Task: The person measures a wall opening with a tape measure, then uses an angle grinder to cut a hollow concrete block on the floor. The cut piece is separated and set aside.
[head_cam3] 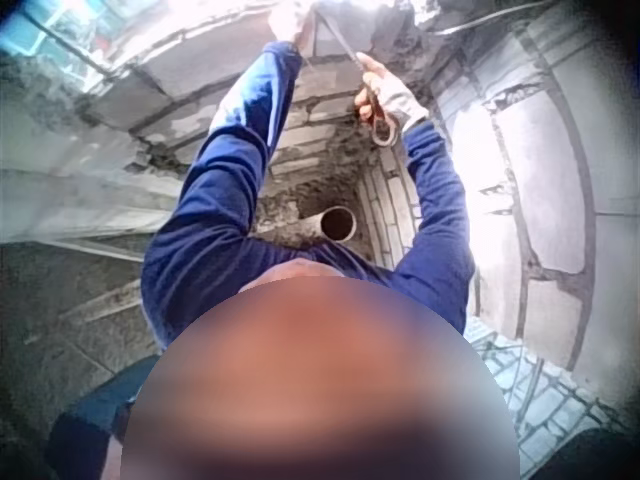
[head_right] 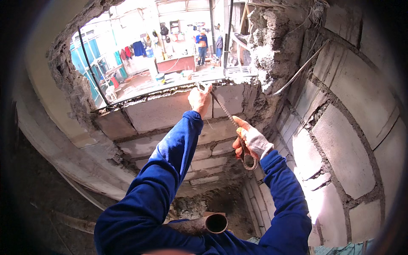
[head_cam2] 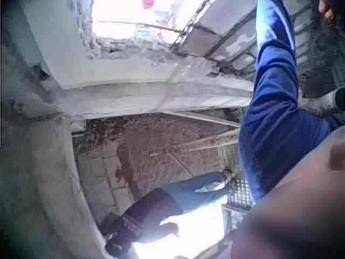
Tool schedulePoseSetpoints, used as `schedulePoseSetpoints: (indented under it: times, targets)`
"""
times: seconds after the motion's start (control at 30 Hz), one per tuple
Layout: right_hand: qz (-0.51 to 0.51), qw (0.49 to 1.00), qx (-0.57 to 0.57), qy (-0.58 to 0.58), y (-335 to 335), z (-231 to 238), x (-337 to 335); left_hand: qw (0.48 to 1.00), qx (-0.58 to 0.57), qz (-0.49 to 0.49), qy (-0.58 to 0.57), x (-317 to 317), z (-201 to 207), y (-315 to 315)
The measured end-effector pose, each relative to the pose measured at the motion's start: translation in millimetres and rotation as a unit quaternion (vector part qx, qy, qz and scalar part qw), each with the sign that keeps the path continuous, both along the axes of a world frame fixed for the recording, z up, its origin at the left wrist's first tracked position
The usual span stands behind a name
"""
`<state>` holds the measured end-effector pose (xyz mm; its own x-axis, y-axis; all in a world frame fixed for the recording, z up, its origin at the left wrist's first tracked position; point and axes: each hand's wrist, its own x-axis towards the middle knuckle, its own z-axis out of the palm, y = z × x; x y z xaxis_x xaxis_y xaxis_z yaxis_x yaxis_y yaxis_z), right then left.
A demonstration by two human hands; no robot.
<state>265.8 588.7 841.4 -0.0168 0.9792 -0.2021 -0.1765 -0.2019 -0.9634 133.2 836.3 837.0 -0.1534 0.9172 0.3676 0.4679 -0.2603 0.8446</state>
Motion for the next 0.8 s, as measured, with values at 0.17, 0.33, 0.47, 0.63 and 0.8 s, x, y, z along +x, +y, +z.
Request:
schedulePoseSetpoints:
  times: [0.17, 0.33, 0.47, 0.63, 0.8]
  targets:
    - [-0.062, 0.861, 0.019, -0.505, 6, 17, 11, 1.0, 0.015, 0.026, -0.007, 6, -3, -1]
    - [-0.042, 0.71, 0.027, -0.702, 1, 9, -11, 0.999, 0.025, 0.037, -0.006, 10, -7, -1]
    - [0.06, 0.925, -0.025, -0.374, 1, 35, -8, 0.994, 0.0, -0.027, 0.105, -10, 9, -14]
    - [0.11, 0.902, -0.13, -0.397, 8, 99, 14, 0.931, 0.036, -0.075, 0.354, -95, 57, -9]
    - [0.078, 0.636, -0.034, -0.767, 27, 119, 18, 0.864, 0.076, -0.072, 0.493, -137, 52, -3]
